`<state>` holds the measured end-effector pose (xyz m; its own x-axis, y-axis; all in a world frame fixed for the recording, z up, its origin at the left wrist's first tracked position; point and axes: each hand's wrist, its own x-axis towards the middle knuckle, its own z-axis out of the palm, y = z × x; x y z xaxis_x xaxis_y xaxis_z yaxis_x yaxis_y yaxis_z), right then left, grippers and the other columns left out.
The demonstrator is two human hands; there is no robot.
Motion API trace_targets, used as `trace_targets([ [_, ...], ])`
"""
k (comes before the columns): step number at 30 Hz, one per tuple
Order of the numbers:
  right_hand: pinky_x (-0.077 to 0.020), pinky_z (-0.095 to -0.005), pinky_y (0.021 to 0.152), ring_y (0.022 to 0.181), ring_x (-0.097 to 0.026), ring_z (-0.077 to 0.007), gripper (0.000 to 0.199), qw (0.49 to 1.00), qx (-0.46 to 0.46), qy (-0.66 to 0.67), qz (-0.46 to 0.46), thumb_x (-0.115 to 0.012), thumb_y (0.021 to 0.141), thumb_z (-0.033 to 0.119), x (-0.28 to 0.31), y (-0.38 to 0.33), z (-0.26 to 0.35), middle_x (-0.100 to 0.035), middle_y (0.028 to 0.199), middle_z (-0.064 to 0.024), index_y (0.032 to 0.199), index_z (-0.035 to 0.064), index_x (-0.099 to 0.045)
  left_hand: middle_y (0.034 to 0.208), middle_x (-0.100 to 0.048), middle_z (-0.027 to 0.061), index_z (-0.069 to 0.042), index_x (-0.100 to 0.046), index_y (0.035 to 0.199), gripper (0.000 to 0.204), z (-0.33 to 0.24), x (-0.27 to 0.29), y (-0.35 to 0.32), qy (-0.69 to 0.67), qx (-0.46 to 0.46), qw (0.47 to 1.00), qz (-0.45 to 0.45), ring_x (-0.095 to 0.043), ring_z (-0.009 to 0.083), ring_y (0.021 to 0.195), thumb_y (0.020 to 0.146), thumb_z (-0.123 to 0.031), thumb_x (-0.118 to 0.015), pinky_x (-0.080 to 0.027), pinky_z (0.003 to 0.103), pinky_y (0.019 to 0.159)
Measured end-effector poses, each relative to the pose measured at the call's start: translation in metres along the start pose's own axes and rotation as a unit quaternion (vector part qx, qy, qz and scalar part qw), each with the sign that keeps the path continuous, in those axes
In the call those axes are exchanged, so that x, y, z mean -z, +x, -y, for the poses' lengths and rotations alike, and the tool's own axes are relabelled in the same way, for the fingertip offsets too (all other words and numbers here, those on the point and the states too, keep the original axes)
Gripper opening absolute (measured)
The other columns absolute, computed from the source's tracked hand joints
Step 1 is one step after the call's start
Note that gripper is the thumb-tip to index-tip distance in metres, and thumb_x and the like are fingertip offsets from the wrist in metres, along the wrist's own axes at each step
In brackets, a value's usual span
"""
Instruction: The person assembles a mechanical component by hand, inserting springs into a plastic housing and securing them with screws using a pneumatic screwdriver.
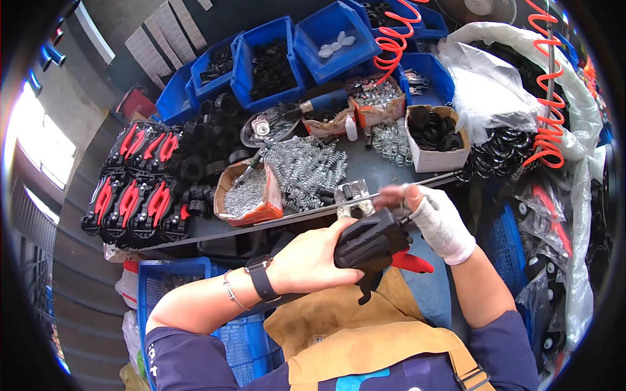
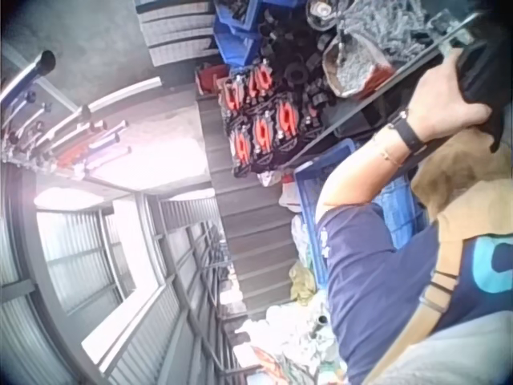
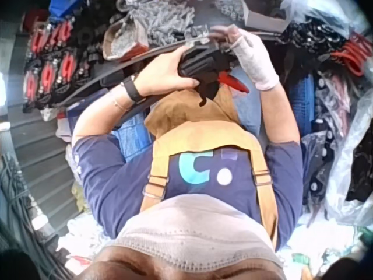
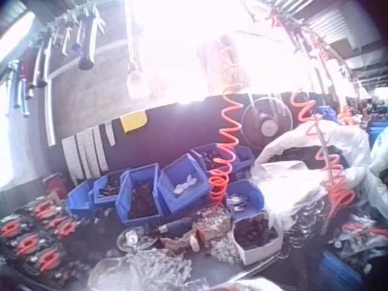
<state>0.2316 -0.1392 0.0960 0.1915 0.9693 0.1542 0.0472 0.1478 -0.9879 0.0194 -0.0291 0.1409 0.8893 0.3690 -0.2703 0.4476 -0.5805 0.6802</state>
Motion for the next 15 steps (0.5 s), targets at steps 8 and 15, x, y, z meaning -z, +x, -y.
trace_targets([
  [8, -0.0464, -0.0422, 0.097, 0.108, -0.059, -0.0384, 0.072, 0.911, 0.187, -0.344, -0.132, -0.079, 0.077, 0.026, -0.022, -0.033, 0.001, -0.060, 0.118, -0.0216, 0.133, -0.0035, -0.047, 0.109, -0.063, 0.0112, -0.003, -0.038, 0.136, 0.065, -0.079, 0.078, 0.055, -0.427, -0.181, 0.847, -0.261, -0.063, 0.0218, 0.097, 0.084, -0.021, -0.072, -0.051, 0.035, 0.089],
  [15, -0.0522, -0.0357, 0.078, 0.087, -0.061, -0.0184, 0.051, 0.918, 0.121, -0.023, -0.376, -0.077, 0.076, 0.008, 0.063, -0.075, -0.072, -0.057, 0.099, -0.0084, 0.117, 0.0040, -0.047, 0.104, -0.065, 0.0048, -0.003, -0.061, 0.122, 0.029, -0.150, 0.071, 0.172, -0.131, -0.439, 0.878, -0.138, -0.061, 0.0106, 0.096, 0.098, -0.020, -0.060, -0.048, 0.024, 0.081],
])
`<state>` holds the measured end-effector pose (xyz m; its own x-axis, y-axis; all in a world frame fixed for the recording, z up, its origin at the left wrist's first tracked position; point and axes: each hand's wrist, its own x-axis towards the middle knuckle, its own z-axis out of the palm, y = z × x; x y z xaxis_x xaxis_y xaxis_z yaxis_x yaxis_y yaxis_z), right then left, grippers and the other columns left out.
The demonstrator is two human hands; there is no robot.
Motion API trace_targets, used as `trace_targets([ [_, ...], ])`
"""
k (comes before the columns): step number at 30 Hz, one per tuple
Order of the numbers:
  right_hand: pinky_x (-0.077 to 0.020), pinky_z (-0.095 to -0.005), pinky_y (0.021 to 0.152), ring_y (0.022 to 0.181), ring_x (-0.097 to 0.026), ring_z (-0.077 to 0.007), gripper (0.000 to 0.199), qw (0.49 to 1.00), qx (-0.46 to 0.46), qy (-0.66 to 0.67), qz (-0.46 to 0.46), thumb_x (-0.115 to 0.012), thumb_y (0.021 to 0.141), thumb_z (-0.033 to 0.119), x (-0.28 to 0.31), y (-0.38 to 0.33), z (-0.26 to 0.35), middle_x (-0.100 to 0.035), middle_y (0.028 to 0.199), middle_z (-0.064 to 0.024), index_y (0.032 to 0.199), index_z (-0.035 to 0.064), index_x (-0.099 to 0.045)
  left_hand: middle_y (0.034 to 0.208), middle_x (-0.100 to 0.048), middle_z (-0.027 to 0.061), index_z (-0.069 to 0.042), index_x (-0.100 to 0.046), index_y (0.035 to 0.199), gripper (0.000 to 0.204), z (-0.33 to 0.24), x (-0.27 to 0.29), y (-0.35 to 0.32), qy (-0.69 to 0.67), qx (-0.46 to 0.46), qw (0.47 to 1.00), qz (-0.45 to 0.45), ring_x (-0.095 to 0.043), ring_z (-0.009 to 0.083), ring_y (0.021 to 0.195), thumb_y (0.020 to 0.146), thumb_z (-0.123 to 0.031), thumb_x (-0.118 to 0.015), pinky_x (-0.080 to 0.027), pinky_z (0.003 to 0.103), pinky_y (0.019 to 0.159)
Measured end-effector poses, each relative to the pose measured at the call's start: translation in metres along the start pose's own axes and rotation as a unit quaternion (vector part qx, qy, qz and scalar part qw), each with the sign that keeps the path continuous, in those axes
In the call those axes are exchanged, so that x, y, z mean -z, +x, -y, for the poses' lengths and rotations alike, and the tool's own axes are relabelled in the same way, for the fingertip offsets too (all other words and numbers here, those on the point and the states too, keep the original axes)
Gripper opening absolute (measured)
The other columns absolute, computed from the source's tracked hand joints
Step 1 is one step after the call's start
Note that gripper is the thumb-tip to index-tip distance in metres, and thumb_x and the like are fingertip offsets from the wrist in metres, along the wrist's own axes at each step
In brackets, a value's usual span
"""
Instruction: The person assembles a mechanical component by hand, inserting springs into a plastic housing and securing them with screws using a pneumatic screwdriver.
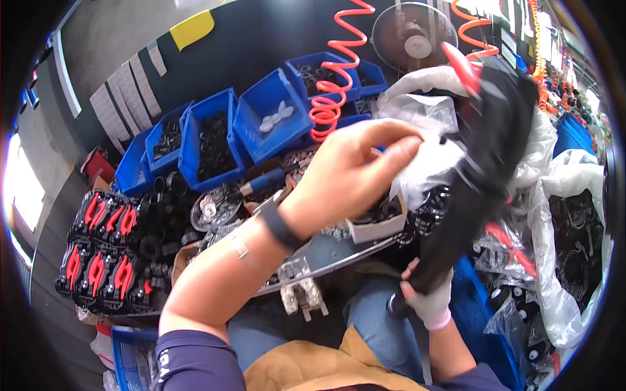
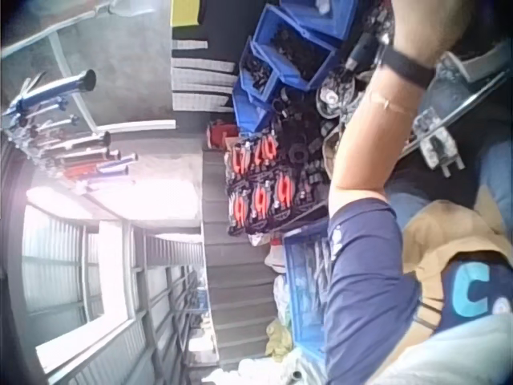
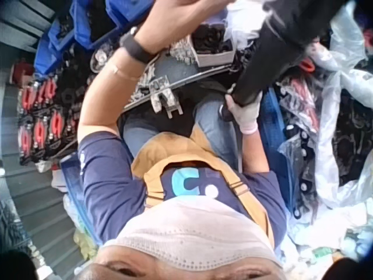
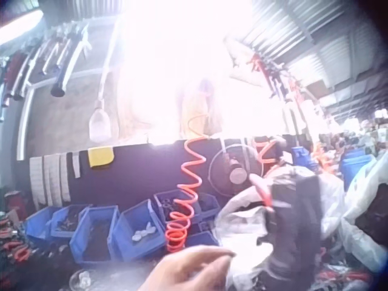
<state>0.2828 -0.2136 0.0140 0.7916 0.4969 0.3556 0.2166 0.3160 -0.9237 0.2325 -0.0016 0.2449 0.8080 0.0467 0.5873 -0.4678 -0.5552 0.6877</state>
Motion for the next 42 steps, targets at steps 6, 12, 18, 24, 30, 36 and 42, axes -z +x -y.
trace_targets([
  [6, -0.0514, -0.0333, 0.082, 0.088, -0.062, -0.0190, 0.057, 0.999, 0.003, 0.003, -0.035, -0.083, 0.072, 0.016, 0.043, -0.052, -0.029, -0.058, 0.099, -0.0081, 0.116, 0.0022, -0.049, 0.132, -0.051, 0.0217, -0.006, -0.052, 0.132, 0.064, 0.157, -0.016, 0.133, 0.345, -0.024, 0.935, -0.077, -0.049, 0.0380, 0.122, 0.079, -0.032, -0.076, -0.040, 0.043, 0.103],
  [12, -0.0499, -0.0329, 0.080, 0.086, -0.061, -0.0198, 0.062, 0.996, 0.006, 0.008, -0.086, -0.083, 0.074, 0.027, 0.058, -0.056, -0.038, -0.053, 0.099, -0.0076, 0.117, 0.0044, -0.045, 0.155, -0.017, 0.0133, -0.031, -0.031, 0.147, 0.095, 0.192, -0.114, 0.200, 0.308, 0.204, 0.926, -0.073, -0.013, 0.0387, 0.144, 0.068, -0.048, -0.082, -0.028, 0.064, 0.107],
  [18, -0.0469, -0.0326, 0.091, 0.100, -0.058, -0.0183, 0.057, 0.990, 0.022, -0.137, -0.004, -0.074, 0.079, 0.004, 0.075, -0.061, -0.037, -0.058, 0.111, -0.0086, 0.128, 0.0041, -0.046, 0.117, -0.062, 0.0174, -0.004, -0.072, 0.099, 0.016, 0.260, -0.109, 0.230, 0.173, -0.043, 0.959, -0.219, -0.062, 0.0325, 0.105, 0.084, -0.007, -0.067, -0.051, 0.040, 0.091],
  [24, -0.0507, -0.0334, 0.080, 0.086, -0.061, -0.0199, 0.071, 0.997, 0.053, -0.060, -0.019, -0.083, 0.074, 0.029, 0.081, -0.059, -0.050, -0.053, 0.101, -0.0091, 0.126, 0.0039, -0.041, 0.081, -0.065, 0.0112, -0.010, -0.069, 0.086, 0.013, 0.184, -0.059, 0.079, 0.342, -0.167, 0.922, 0.072, -0.064, 0.0301, 0.076, 0.080, -0.006, -0.058, -0.052, 0.040, 0.068],
  [30, -0.0518, -0.0345, 0.078, 0.079, -0.061, -0.0198, 0.091, 0.980, 0.139, -0.119, 0.074, -0.084, 0.075, 0.030, 0.084, -0.055, -0.027, -0.057, 0.097, -0.0115, 0.140, 0.0033, -0.026, 0.078, -0.060, 0.0111, -0.010, -0.063, 0.112, 0.032, 0.073, -0.023, -0.002, 0.370, -0.163, 0.912, 0.064, -0.063, 0.0268, 0.075, 0.081, -0.003, -0.060, -0.052, 0.038, 0.060],
  [36, -0.0493, -0.0328, 0.083, 0.095, -0.060, -0.0194, 0.057, 0.952, -0.166, 0.055, 0.253, -0.080, 0.072, 0.006, 0.107, -0.065, 0.072, -0.060, 0.110, -0.0115, 0.121, 0.0018, -0.051, 0.095, -0.062, 0.0164, -0.002, -0.064, 0.108, 0.038, 0.079, 0.014, 0.055, 0.198, -0.125, 0.971, -0.047, -0.064, 0.0315, 0.088, 0.076, 0.015, -0.054, -0.051, 0.036, 0.081],
  [42, -0.0572, -0.0348, 0.070, 0.076, -0.069, -0.0230, 0.076, 0.961, -0.250, 0.012, 0.117, -0.093, 0.048, 0.006, 0.104, -0.062, 0.126, -0.066, 0.086, -0.0110, 0.112, 0.0006, -0.051, 0.150, -0.037, 0.0150, -0.009, -0.038, 0.147, 0.085, 0.058, 0.034, 0.063, 0.173, -0.041, 0.980, 0.086, -0.038, 0.0292, 0.139, 0.068, 0.016, -0.055, -0.033, 0.033, 0.113],
])
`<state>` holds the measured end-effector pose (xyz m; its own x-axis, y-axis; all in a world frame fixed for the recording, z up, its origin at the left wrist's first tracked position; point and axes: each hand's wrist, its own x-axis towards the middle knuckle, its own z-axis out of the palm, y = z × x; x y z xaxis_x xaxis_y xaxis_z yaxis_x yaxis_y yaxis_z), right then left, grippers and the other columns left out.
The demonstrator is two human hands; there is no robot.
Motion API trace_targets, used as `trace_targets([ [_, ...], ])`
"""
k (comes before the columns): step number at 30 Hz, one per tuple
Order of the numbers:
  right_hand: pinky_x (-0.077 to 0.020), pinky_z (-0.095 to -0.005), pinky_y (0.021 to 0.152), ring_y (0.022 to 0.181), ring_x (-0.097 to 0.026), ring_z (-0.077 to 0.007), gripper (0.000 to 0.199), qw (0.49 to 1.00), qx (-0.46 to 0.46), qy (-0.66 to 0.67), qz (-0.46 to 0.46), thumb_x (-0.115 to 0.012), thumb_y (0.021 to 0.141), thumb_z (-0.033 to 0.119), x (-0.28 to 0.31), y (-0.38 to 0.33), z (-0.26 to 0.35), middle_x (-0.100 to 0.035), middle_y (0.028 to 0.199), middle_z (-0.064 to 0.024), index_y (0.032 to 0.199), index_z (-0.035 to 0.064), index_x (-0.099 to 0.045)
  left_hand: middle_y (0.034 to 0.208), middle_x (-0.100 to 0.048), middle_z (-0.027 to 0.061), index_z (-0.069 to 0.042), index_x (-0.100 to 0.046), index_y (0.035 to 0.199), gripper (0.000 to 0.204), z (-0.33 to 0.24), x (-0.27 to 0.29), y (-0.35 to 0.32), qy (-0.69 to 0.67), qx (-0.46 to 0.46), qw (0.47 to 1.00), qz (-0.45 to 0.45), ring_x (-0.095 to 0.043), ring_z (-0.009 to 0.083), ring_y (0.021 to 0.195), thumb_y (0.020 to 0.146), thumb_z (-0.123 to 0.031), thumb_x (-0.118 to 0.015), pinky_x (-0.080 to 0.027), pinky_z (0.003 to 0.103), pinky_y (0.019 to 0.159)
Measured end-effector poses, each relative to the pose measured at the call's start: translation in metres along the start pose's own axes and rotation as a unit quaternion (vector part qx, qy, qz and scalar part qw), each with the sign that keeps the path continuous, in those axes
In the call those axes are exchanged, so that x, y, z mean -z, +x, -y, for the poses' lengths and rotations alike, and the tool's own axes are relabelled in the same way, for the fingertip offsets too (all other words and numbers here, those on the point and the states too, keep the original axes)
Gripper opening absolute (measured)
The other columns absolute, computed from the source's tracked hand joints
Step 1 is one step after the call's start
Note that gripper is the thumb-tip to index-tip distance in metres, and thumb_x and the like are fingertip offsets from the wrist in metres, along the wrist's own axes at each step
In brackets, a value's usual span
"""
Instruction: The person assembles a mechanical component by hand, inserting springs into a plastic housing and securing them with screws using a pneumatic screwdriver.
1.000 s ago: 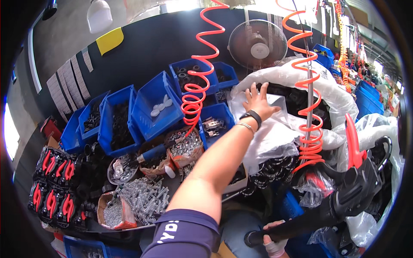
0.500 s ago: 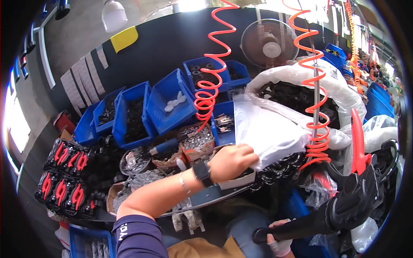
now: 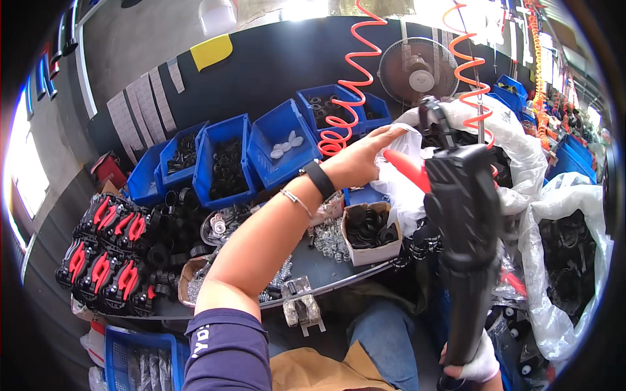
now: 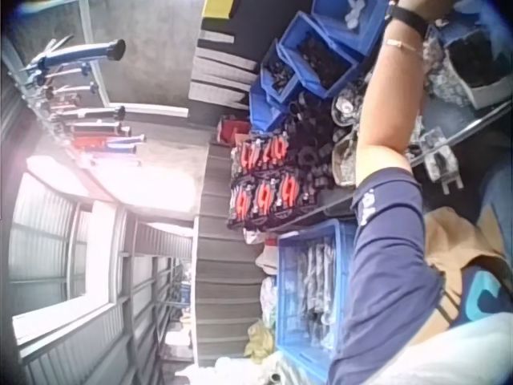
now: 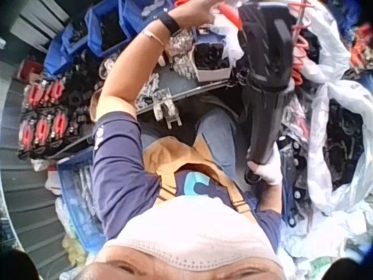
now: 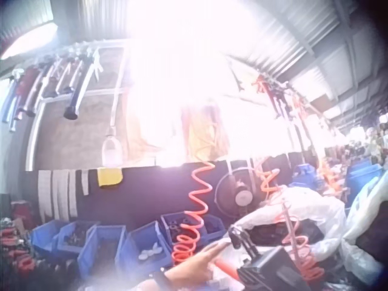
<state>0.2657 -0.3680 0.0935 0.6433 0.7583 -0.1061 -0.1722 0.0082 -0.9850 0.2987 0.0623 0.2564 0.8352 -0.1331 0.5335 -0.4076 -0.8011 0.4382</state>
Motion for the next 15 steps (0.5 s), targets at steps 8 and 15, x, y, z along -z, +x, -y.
trace_targets([
  [8, -0.0422, -0.0339, 0.098, 0.113, -0.053, -0.0163, 0.099, 0.984, -0.046, -0.163, -0.047, -0.092, 0.053, 0.019, -0.001, -0.006, 0.020, -0.058, 0.121, -0.0064, 0.137, 0.0008, -0.043, 0.130, -0.051, 0.0176, -0.009, -0.051, 0.132, 0.046, -0.159, 0.001, -0.022, 0.196, 0.012, 0.941, 0.275, -0.053, 0.0352, 0.116, 0.087, -0.006, -0.055, -0.053, 0.039, 0.083],
  [15, -0.0519, -0.0347, 0.076, 0.087, -0.063, -0.0217, 0.076, 0.996, 0.029, 0.002, -0.083, -0.091, 0.062, 0.026, -0.015, -0.032, -0.015, -0.063, 0.105, -0.0135, 0.122, -0.0013, -0.052, 0.134, -0.047, 0.0040, -0.030, -0.055, 0.123, 0.042, -0.165, -0.167, -0.136, 0.210, -0.428, 0.864, -0.165, -0.048, 0.0343, 0.122, 0.081, -0.028, -0.058, -0.046, 0.043, 0.094],
])
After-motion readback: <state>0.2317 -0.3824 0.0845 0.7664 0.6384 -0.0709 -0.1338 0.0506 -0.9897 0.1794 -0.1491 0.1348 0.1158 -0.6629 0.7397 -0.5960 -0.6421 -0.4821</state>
